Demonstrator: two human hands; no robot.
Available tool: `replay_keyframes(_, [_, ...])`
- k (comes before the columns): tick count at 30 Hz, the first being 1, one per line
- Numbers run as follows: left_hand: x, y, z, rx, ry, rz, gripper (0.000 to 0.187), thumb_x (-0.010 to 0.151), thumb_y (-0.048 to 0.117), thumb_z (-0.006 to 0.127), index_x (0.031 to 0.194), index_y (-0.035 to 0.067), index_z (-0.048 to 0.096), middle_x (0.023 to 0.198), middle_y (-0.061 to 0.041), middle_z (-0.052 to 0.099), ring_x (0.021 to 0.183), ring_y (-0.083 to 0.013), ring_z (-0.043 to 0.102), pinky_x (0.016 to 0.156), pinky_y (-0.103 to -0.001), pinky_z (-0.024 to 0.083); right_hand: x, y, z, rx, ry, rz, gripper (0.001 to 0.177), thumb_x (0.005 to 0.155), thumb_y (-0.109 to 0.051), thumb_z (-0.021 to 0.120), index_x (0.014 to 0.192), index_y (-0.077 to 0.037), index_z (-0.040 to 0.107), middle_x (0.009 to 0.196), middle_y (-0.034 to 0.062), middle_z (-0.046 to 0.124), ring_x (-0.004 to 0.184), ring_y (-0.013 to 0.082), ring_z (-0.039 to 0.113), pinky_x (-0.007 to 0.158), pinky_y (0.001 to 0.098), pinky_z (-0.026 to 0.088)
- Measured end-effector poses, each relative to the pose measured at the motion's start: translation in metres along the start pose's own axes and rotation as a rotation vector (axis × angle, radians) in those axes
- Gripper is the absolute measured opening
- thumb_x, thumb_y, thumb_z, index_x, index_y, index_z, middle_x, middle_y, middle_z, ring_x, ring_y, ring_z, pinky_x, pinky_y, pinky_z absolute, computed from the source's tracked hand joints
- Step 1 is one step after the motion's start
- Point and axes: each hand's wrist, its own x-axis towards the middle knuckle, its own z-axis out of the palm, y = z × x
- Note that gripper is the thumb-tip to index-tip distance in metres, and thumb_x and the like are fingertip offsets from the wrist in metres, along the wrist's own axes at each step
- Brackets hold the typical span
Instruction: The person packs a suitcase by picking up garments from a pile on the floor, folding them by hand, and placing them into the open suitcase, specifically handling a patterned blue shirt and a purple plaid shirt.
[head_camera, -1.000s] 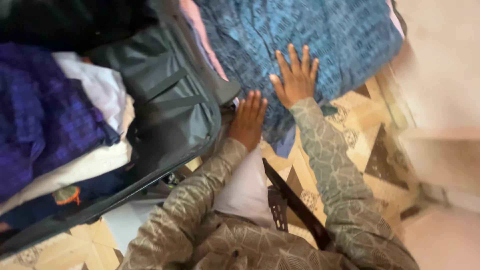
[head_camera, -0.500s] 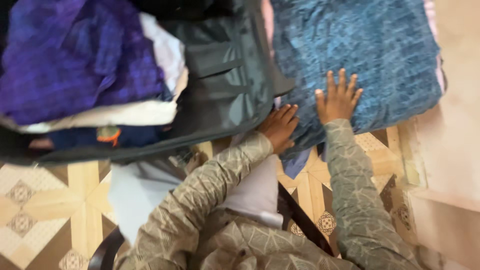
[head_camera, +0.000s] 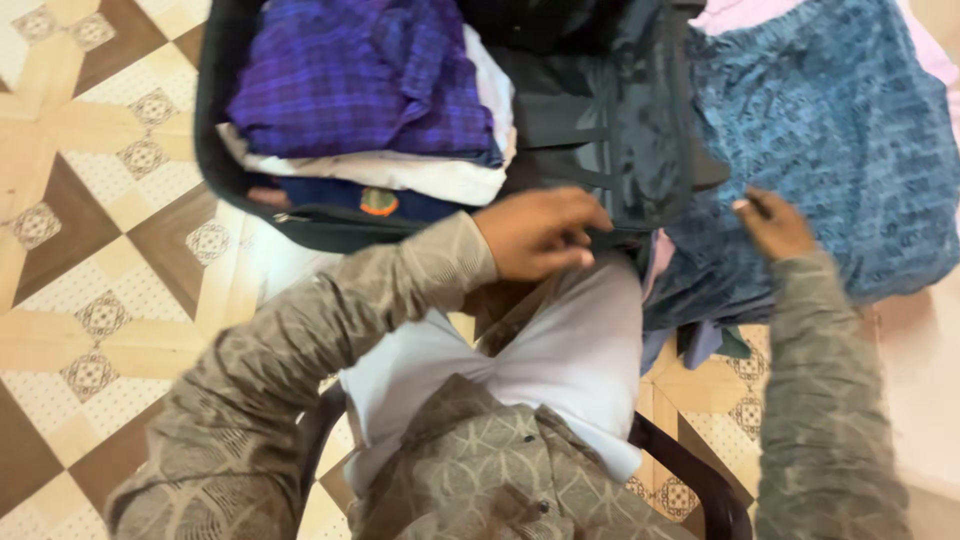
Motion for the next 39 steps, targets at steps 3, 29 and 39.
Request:
replay_keyframes(3, [-0.019,-0.016,-0.041,0.012,0.113,-0.001,0.033,0.095,0.022,0.074,0.122,0.005,0.065,0.115,-0.012,0.067,0.094,-0.0245,0.073,0.081,-0.033,0.062,0.021,-0.049,-0.043,0.488,0.037,0.202,0.042,0.113,-0.029,0.061,0.148,-0.005,0.061,0.118,0.0144,0.068,0.091,0.0211,0.059,0.076,0.0333,0.046])
replay_keyframes(29, [-0.042,-0.138,-0.174,0.527,0.589,-0.310,0.053,0.093,0.051,0.075,0.118,0.004,0.068,0.126,-0.016,0.065,0.123,-0.0362,0.059,0.105,-0.043,0.047,0.138,-0.413,0.108,-0.081,-0.421,-0.431,0.052,0.103,-0.046,0.049,0.126,-0.004,0.066,0.102,0.0217,0.074,0.097,0.0397,0.070,0.086,0.0496,0.053])
replay_keyframes(39, [-0.046,-0.176,-0.189,0.474,0.794,-0.451,0.032,0.095,0.032,0.073,0.111,0.004,0.069,0.095,-0.011,0.069,0.087,-0.0303,0.070,0.078,-0.041,0.054,0.135,-0.412,0.104,0.058,-0.404,-0.441,0.050,0.102,-0.048,0.051,0.117,-0.005,0.073,0.092,0.0177,0.074,0.085,0.0333,0.071,0.081,0.0439,0.055])
